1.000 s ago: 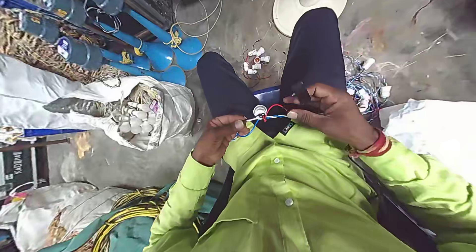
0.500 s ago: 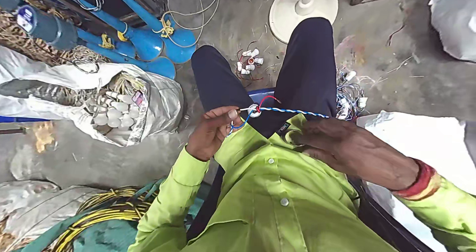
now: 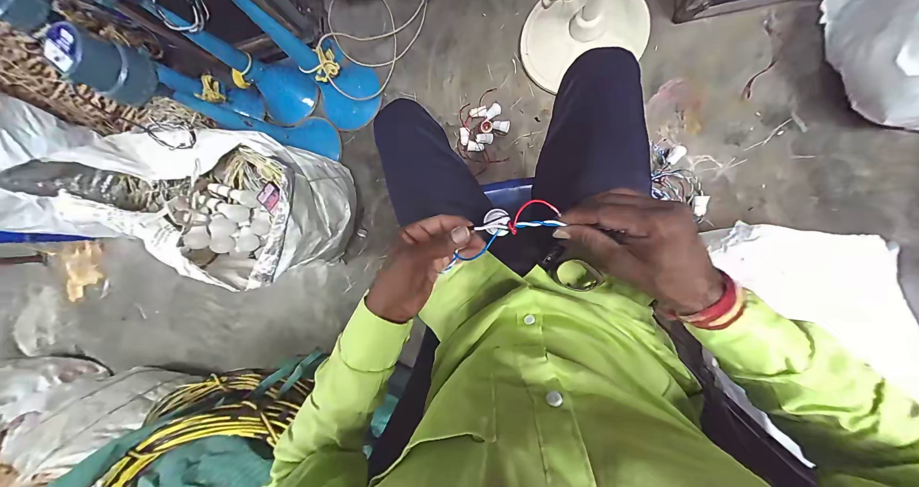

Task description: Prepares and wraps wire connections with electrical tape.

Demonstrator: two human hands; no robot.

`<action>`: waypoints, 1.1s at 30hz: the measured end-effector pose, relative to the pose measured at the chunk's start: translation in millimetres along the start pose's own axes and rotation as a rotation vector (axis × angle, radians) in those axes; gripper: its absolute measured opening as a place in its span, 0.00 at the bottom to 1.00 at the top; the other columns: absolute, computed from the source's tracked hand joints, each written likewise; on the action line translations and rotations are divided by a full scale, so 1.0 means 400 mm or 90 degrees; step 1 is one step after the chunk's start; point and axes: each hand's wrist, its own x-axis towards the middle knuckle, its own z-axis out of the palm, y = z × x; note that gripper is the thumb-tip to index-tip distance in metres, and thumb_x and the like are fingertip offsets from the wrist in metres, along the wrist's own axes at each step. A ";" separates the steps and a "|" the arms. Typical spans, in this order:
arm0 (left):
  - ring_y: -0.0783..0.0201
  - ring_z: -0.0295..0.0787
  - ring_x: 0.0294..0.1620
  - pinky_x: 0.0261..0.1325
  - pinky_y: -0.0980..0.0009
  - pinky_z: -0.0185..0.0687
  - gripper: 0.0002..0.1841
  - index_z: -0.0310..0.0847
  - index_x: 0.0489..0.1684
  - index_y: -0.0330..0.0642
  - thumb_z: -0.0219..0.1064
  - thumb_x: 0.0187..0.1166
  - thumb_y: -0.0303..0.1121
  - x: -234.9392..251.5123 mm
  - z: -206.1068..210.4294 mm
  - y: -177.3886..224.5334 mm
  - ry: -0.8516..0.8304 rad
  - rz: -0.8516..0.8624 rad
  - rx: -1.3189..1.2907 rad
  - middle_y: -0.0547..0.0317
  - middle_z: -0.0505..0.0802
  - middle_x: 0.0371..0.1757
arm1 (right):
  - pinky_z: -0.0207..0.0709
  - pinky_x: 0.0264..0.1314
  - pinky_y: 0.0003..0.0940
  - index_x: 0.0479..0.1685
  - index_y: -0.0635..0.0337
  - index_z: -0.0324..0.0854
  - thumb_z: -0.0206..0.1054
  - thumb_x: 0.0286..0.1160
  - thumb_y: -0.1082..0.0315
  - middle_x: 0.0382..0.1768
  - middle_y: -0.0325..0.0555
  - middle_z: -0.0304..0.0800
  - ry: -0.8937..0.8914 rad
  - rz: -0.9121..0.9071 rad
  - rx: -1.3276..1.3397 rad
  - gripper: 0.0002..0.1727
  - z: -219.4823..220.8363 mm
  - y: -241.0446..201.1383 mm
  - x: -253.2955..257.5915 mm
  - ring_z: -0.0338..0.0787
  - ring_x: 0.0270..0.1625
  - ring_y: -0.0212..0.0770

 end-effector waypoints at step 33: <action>0.73 0.90 0.40 0.46 0.74 0.87 0.06 0.94 0.38 0.38 0.72 0.72 0.21 0.075 0.113 -0.030 -0.207 -0.030 0.074 0.59 0.96 0.39 | 0.83 0.46 0.36 0.39 0.58 0.90 0.58 0.86 0.58 0.34 0.43 0.89 -0.032 -0.154 -0.063 0.17 -0.027 -0.027 0.002 0.90 0.42 0.40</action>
